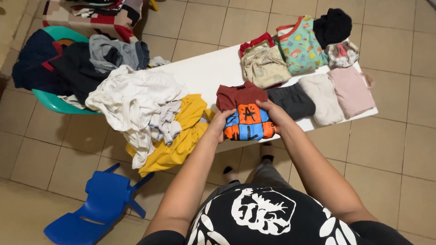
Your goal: Fold various pieces of clothing on a white table.
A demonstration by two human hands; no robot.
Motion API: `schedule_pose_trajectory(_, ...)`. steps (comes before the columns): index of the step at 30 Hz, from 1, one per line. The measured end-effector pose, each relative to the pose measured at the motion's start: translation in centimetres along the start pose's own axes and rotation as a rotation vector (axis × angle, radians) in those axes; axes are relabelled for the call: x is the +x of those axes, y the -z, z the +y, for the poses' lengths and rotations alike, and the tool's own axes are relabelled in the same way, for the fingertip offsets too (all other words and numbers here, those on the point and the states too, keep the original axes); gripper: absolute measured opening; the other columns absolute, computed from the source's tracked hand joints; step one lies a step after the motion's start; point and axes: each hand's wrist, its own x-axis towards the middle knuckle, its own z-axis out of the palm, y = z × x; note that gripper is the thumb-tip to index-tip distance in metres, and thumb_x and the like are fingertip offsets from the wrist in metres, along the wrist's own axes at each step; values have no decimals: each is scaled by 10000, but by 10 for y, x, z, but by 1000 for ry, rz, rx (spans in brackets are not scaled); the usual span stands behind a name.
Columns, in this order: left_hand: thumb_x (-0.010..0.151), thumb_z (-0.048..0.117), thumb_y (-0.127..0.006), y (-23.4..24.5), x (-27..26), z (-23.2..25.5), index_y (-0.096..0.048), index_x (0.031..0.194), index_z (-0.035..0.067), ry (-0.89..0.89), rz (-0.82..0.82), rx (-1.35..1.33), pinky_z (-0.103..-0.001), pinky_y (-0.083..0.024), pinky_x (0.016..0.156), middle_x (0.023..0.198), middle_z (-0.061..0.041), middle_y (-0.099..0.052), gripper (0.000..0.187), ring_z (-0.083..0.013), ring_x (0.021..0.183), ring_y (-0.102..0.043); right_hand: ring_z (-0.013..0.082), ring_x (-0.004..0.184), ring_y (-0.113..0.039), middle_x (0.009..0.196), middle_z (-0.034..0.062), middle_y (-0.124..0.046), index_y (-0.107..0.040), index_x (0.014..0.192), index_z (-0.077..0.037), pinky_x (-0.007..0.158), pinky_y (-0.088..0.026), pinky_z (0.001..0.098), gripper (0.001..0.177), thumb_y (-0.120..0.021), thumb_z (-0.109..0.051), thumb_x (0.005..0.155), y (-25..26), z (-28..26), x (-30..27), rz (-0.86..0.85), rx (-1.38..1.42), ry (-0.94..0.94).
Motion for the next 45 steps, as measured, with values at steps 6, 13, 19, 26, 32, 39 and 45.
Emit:
schedule_pose_trajectory(6, 895, 144, -712, -63, 19, 7, -454, 1445, 117, -113, 111, 226, -386, -612, 850, 1249, -109, -671, 608, -228, 1071, -697, 228, 1086, -684, 1320, 122, -642, -385, 1563, -210, 871, -596, 394, 696, -587, -42, 918, 4, -52, -6, 111, -252, 134)
schedule_pose_trajectory(13, 901, 154, -744, -131, 96, 49, -454, 1465, 50, -410, 121, 352, -359, -558, 954, 1318, -125, -661, 644, -222, 1140, -669, 200, 1219, -621, 1453, 81, -588, -361, 1596, -159, 965, -542, 335, 728, -602, -11, 925, 25, -158, 29, 10, -426, 399)
schedule_pose_trajectory(19, 887, 126, -745, -174, 139, 77, -442, 1473, 46, -545, 109, 273, -355, -546, 971, 1344, -120, -639, 665, -213, 1166, -652, 186, 1338, -555, 1547, 78, -521, -331, 1607, -120, 1088, -467, 304, 742, -623, 6, 937, 32, -224, 59, -106, -480, 554)
schedule_pose_trajectory(26, 892, 118, -739, -173, 169, 63, -454, 1469, 36, -547, 188, 317, -350, -525, 998, 1363, -130, -638, 649, -221, 1187, -646, 181, 1358, -541, 1550, 78, -522, -358, 1598, -99, 1108, -447, 297, 713, -626, 7, 946, 66, -229, 100, -165, -490, 550)
schedule_pose_trajectory(32, 901, 142, -730, -164, 184, 45, -425, 1494, 43, -514, 279, 383, -346, -515, 1011, 1391, -137, -625, 674, -230, 1216, -637, 187, 1315, -571, 1504, 80, -563, -390, 1579, -118, 1073, -473, 307, 687, -626, -3, 944, 81, -220, 118, -148, -499, 475)
schedule_pose_trajectory(39, 850, 84, -781, -84, 236, -16, -313, 1526, -12, -180, 574, 685, -345, -507, 1031, 1427, -196, -565, 827, -256, 1260, -606, 275, 1097, -678, 1297, 168, -661, -464, 1495, -78, 922, -527, 403, 629, -681, -58, 905, 185, -150, 221, 183, -914, 184)
schedule_pose_trajectory(45, 858, 141, -791, -75, 235, -33, -395, 1448, -52, -269, 475, 471, -342, -529, 1010, 1319, -187, -674, 736, -253, 1200, -670, 215, 1093, -681, 1227, 147, -707, -548, 1379, 21, 946, -535, 334, 533, -704, -21, 870, 199, -128, 222, 183, -971, 362)
